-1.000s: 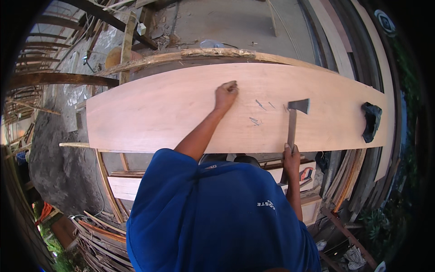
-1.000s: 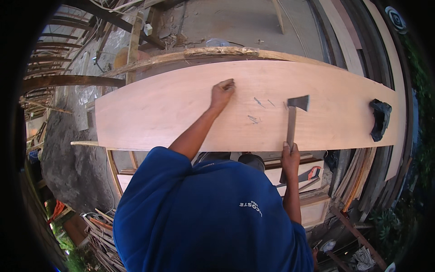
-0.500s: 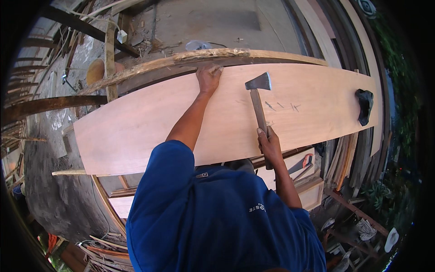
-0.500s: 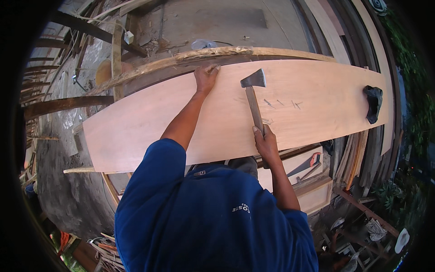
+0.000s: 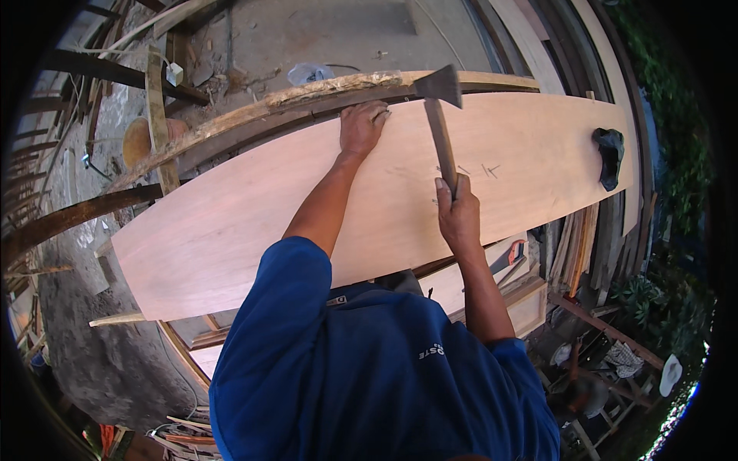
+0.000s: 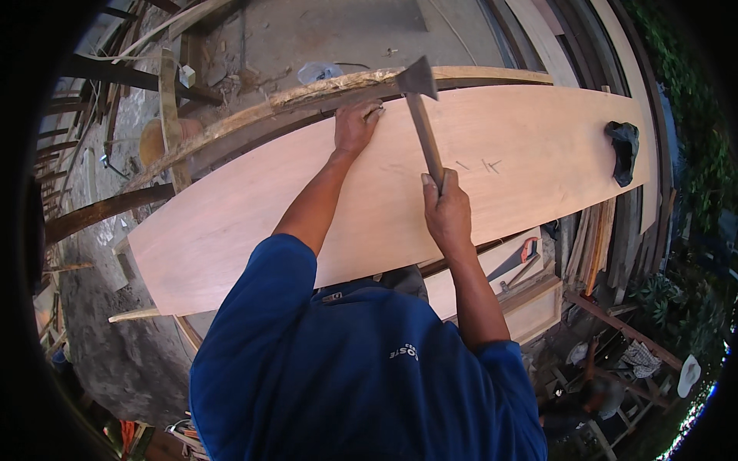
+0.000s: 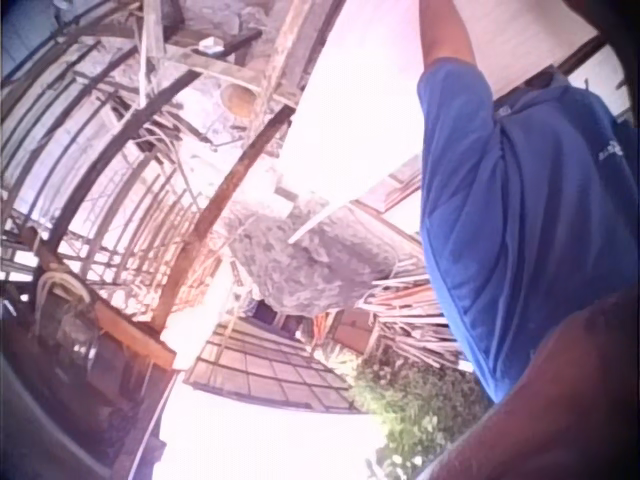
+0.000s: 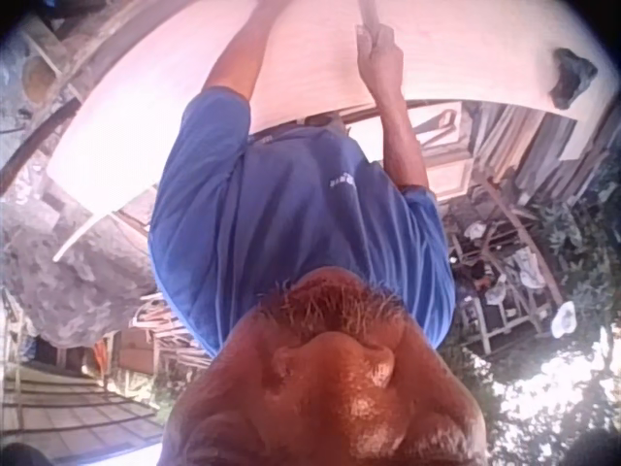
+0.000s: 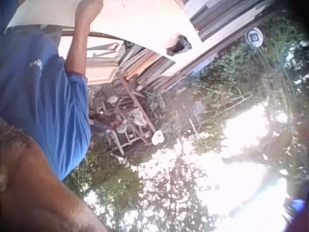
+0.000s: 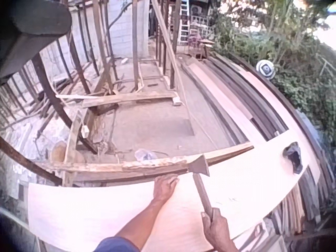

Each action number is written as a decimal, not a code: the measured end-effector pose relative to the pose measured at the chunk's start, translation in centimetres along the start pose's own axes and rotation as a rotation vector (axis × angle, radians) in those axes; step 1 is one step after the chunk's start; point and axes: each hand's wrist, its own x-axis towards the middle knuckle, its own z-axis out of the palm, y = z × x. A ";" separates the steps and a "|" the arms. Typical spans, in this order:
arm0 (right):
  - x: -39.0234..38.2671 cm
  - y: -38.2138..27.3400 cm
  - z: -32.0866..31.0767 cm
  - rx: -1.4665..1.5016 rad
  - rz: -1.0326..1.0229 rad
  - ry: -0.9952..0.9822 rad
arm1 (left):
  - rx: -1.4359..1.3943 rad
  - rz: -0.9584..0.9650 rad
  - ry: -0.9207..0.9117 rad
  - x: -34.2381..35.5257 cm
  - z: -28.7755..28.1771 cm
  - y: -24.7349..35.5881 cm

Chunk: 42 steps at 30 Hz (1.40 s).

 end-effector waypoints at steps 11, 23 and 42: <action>1.5 -1.4 1.2 -0.095 0.031 -0.139 | 0.015 -0.004 -0.079 -0.5 -1.1 -1.4; 1.5 -1.2 4.0 -0.031 0.012 0.003 | 0.466 -0.108 -0.121 -3.3 -9.9 -5.6; 1.4 3.3 9.3 -0.308 0.127 -0.178 | 0.502 -0.148 -0.159 -4.3 -9.1 -6.8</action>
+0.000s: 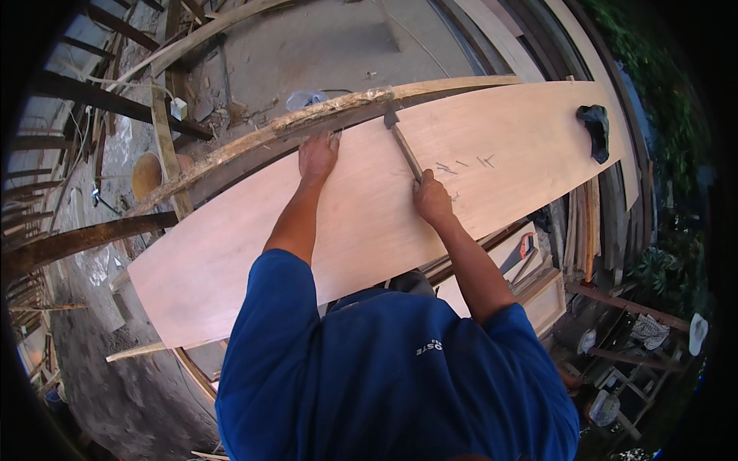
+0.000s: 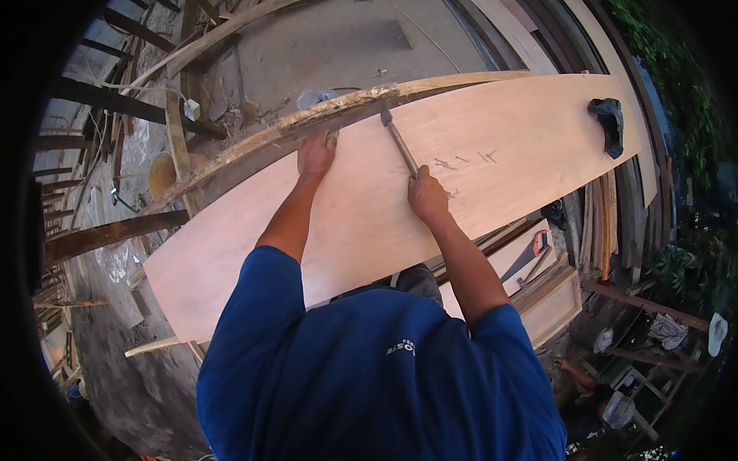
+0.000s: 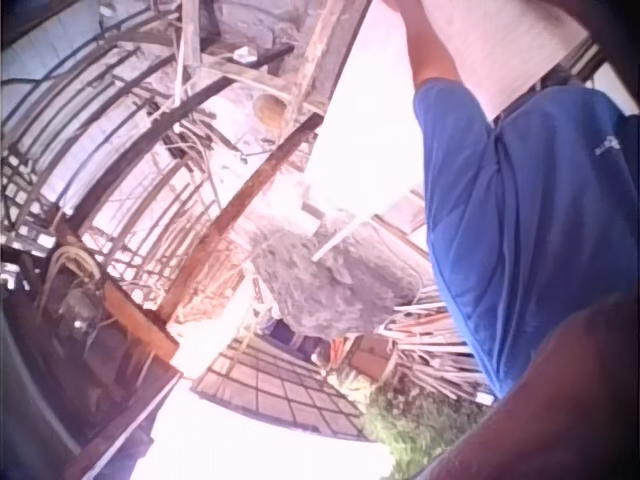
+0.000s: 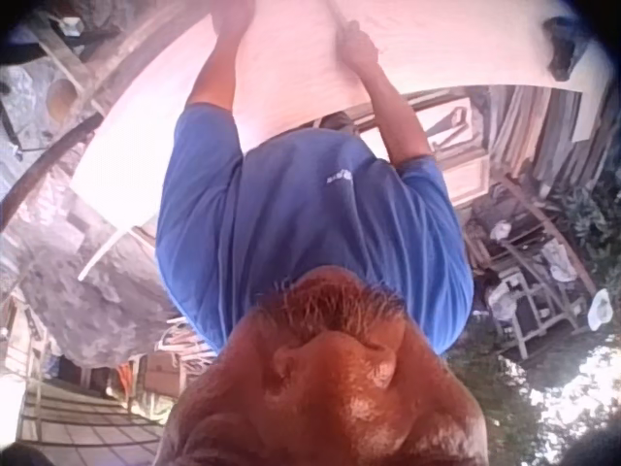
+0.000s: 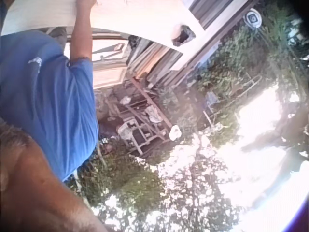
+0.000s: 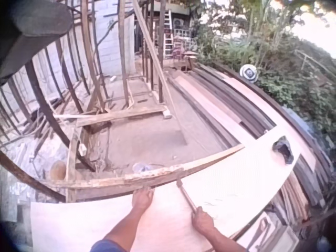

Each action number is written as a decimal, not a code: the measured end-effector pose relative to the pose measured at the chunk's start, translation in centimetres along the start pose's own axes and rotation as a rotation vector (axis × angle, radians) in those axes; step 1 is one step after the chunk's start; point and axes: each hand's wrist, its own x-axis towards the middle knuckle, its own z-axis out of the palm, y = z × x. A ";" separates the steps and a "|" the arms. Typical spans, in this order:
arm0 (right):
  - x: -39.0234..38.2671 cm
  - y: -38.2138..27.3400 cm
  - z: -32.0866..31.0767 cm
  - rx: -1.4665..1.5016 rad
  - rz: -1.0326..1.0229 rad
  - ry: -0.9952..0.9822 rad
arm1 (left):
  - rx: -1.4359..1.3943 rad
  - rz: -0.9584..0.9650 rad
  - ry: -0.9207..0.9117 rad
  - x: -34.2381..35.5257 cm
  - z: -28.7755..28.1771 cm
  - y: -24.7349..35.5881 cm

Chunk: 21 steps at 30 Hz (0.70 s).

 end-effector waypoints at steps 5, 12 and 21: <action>-3.6 3.1 -1.0 0.023 0.017 -0.021 | 0.005 0.014 -0.034 1.8 -0.4 1.5; -13.6 9.4 -0.6 0.234 0.044 -0.150 | 0.014 -0.100 -0.109 1.8 0.1 1.4; -20.9 14.0 -2.1 0.801 0.376 -0.021 | -0.123 0.745 -0.076 -4.1 3.3 20.5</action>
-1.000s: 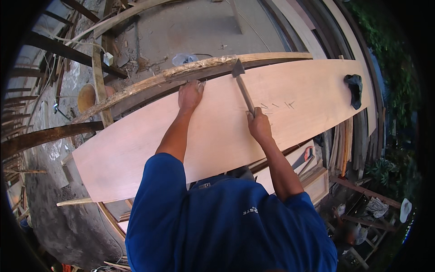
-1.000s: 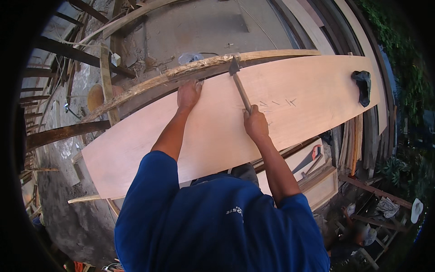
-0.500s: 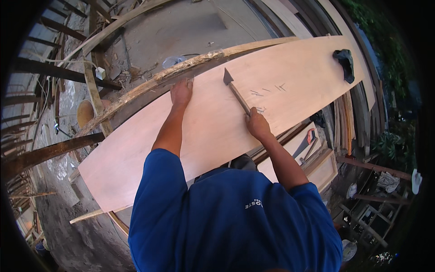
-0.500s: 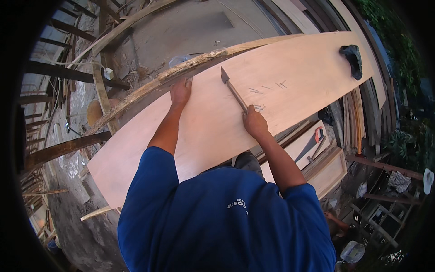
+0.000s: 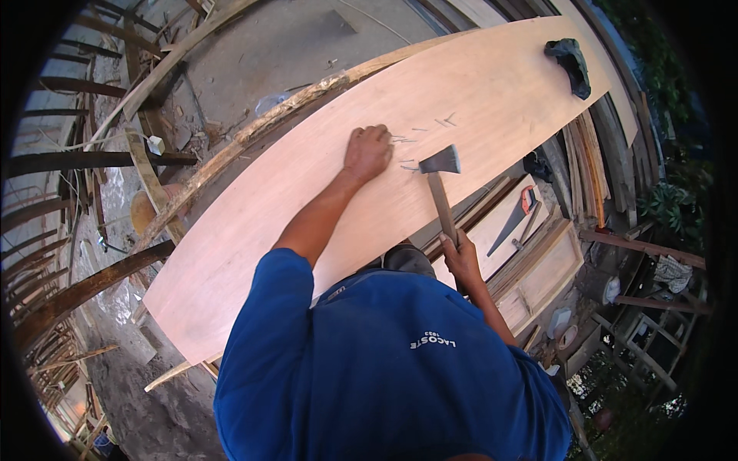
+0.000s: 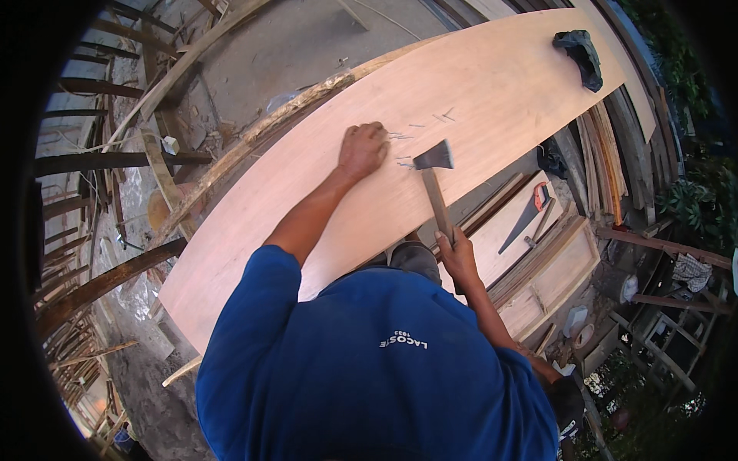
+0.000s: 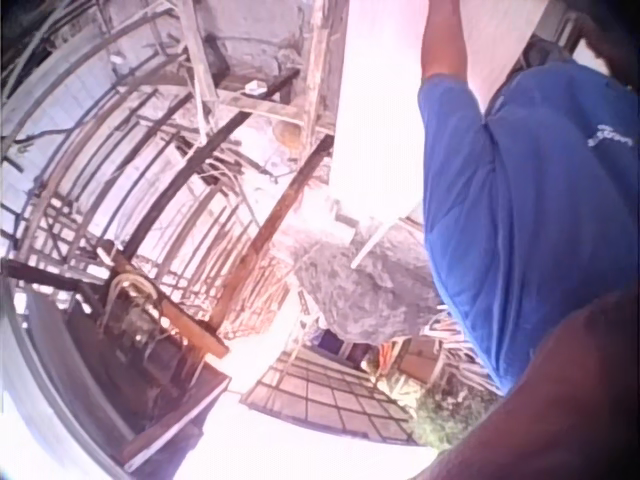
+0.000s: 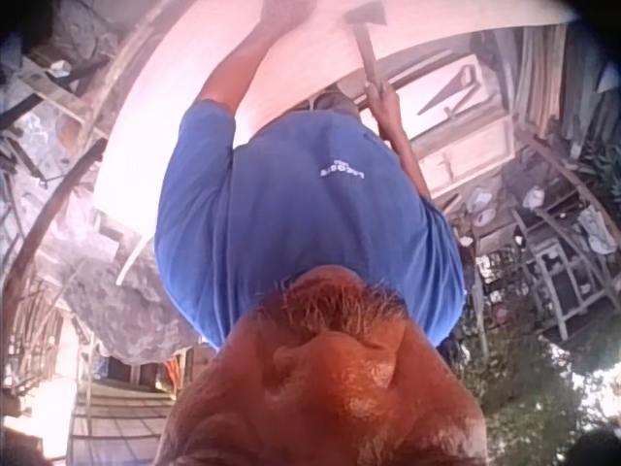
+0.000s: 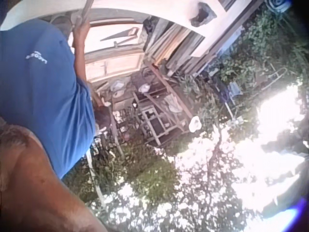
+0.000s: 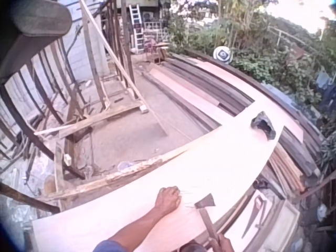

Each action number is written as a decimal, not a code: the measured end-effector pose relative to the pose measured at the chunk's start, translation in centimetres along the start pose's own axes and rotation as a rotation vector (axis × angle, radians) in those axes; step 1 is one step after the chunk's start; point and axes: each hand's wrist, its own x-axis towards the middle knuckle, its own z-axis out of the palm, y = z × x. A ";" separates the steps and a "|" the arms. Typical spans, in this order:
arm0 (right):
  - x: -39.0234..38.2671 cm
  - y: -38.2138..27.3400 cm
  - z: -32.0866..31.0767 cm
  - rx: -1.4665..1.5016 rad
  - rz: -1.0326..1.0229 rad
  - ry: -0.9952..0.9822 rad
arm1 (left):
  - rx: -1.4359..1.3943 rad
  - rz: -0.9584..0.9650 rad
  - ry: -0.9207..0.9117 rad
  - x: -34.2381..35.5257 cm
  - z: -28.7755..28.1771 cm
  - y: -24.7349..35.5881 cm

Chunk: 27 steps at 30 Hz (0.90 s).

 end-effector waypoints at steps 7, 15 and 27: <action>1.9 -0.3 -1.6 0.113 -0.019 0.155 | 0.206 0.010 -0.060 1.4 1.9 1.6; 3.4 -4.1 0.2 0.153 -0.002 0.007 | 0.195 -0.027 -0.097 1.5 1.9 2.0; 3.7 -6.2 1.4 0.118 -0.084 -0.009 | 0.043 -0.116 -0.204 3.6 0.3 1.7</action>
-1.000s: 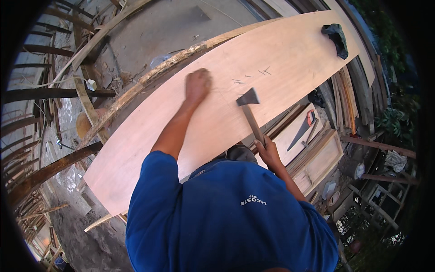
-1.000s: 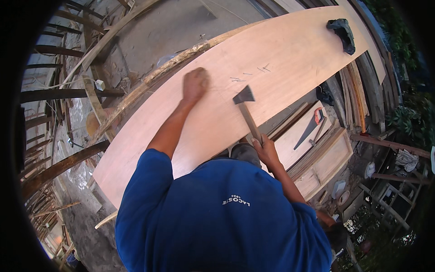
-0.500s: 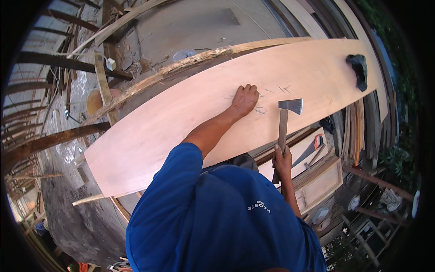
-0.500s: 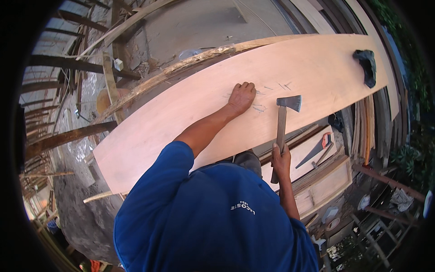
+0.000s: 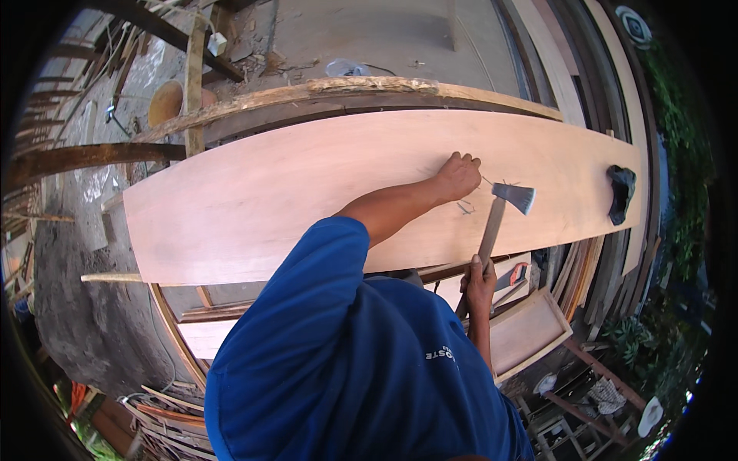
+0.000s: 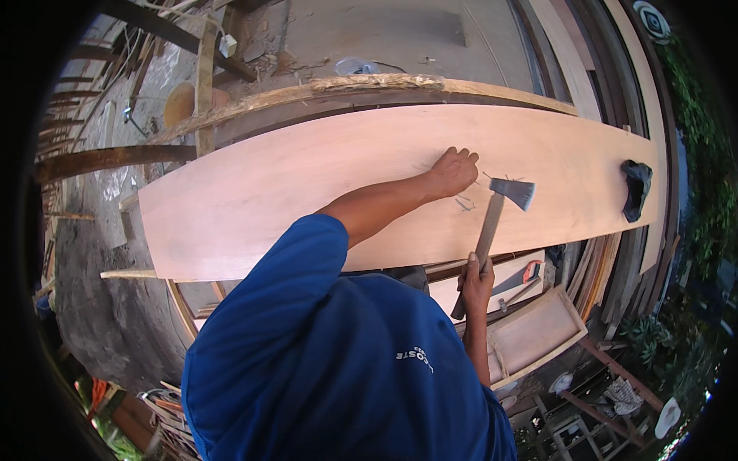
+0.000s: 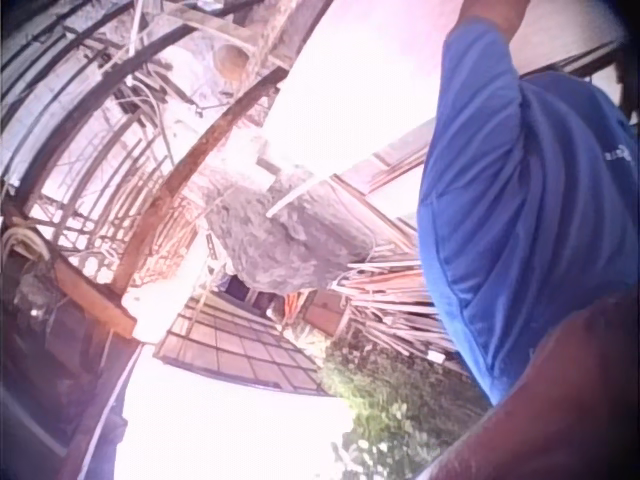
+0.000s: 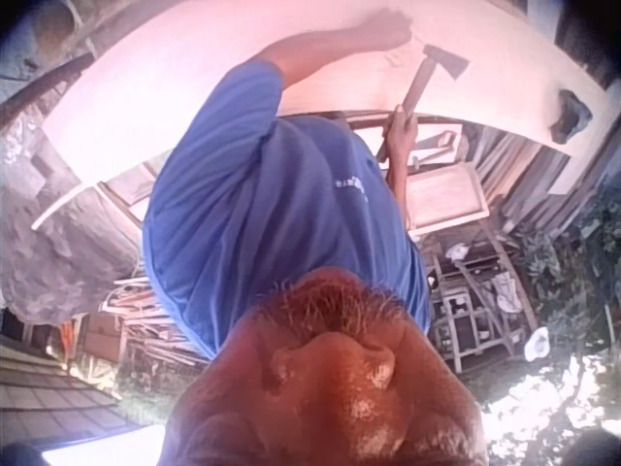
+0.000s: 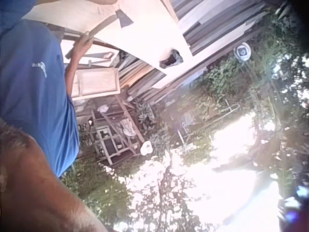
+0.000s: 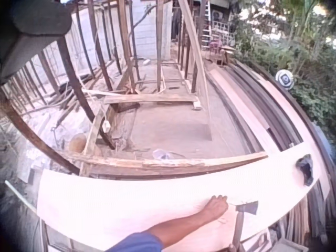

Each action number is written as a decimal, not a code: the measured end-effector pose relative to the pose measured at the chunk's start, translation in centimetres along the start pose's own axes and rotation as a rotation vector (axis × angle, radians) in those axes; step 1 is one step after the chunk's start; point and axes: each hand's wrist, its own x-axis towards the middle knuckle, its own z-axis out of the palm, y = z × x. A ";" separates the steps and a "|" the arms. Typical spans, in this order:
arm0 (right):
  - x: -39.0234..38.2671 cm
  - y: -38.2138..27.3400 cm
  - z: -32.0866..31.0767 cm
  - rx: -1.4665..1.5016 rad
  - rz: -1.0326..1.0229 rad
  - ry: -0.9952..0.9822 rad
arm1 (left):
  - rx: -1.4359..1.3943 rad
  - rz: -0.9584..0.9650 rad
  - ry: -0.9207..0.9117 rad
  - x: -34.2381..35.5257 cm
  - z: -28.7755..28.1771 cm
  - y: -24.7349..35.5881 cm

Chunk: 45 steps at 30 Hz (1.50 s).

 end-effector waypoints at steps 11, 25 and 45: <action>3.0 -2.0 5.8 -0.538 -0.221 -0.030 | -1.054 -0.829 0.408 -15.1 -1.8 -11.7; 11.3 -5.0 13.9 -0.483 -0.239 -0.230 | -0.322 -0.690 0.818 -17.8 -4.2 -23.1; 12.6 -5.2 15.7 -0.280 0.212 -0.050 | -0.630 -0.633 0.810 -18.5 -4.4 -23.8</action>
